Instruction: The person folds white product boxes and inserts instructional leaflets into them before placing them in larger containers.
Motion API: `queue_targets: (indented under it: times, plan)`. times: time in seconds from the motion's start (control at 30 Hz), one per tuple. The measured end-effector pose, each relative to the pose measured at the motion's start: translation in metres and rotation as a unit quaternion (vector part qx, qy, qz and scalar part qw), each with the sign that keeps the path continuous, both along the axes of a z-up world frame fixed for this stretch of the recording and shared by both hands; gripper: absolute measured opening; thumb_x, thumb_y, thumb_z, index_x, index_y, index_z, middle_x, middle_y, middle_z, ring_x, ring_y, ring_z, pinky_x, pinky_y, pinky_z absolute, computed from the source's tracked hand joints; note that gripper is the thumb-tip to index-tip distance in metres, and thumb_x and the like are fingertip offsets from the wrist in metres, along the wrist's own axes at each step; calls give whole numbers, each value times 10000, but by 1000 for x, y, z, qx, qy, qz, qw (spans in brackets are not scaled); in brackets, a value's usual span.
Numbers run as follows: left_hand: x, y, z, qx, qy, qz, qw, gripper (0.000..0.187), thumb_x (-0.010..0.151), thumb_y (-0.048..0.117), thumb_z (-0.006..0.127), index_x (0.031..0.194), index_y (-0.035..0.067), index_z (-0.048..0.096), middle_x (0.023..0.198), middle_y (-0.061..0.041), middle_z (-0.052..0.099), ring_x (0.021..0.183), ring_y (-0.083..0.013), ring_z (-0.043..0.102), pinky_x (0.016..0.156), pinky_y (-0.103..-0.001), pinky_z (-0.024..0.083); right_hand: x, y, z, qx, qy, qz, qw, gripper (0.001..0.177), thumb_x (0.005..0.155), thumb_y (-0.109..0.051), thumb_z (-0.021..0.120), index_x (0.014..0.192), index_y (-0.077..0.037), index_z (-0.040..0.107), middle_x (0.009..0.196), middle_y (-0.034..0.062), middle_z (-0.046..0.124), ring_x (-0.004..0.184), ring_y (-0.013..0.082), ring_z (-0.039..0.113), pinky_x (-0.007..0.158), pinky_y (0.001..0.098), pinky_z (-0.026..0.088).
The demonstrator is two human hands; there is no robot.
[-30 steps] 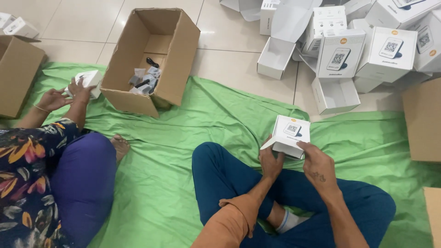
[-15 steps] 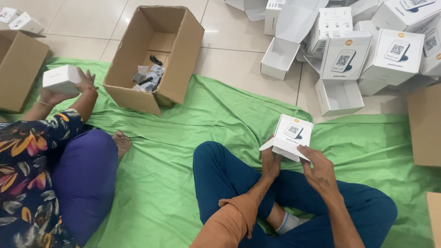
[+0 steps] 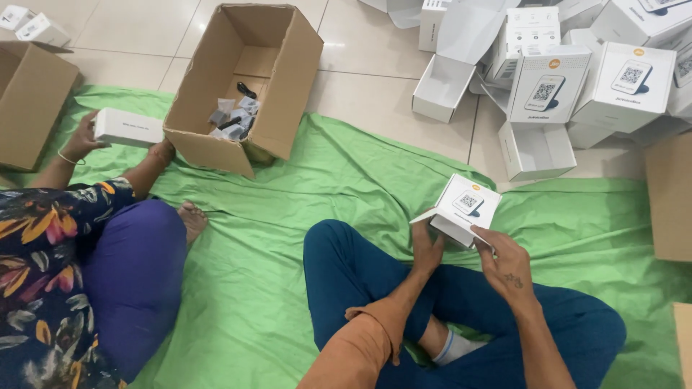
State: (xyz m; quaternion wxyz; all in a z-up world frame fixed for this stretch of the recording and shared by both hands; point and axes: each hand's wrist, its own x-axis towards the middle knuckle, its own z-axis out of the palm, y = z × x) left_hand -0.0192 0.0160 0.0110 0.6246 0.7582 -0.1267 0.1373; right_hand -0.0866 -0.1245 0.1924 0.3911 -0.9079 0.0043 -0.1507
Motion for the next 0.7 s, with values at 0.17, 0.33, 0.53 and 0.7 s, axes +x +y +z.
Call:
queue_targets:
  times: [0.17,0.33,0.53,0.7]
  plan:
    - [19,-7,-3,44,42,49,997,588,816,76,739,1361,-8,536,1305,-245,582,1233,-437,529,1075,-474,417,8,-10,21,17,18,-8,1000,264,941,-92,663,1189,-93,751,1088,169,751,900,308,729,768,387,564]
    - [36,-9,-7,61,180,98,977,372,922,190,754,1217,27,599,1154,-187,648,1171,-388,591,1026,-465,465,22,-25,31,37,98,-4,994,254,966,-176,649,1184,-88,745,1010,174,765,765,272,733,702,374,562]
    - [11,-2,-26,140,91,74,983,406,860,224,789,1201,68,635,1168,-152,653,1138,-390,577,1033,-497,412,33,-42,60,-55,44,-87,994,195,1007,-162,700,1169,-90,782,910,193,724,631,293,653,668,409,537]
    - [12,-4,1,159,129,97,974,382,799,226,784,1126,68,663,1123,-141,663,1105,-397,572,993,-486,426,86,-53,57,-24,-104,-143,984,231,974,-118,750,1199,-67,752,948,179,733,763,294,690,642,371,573]
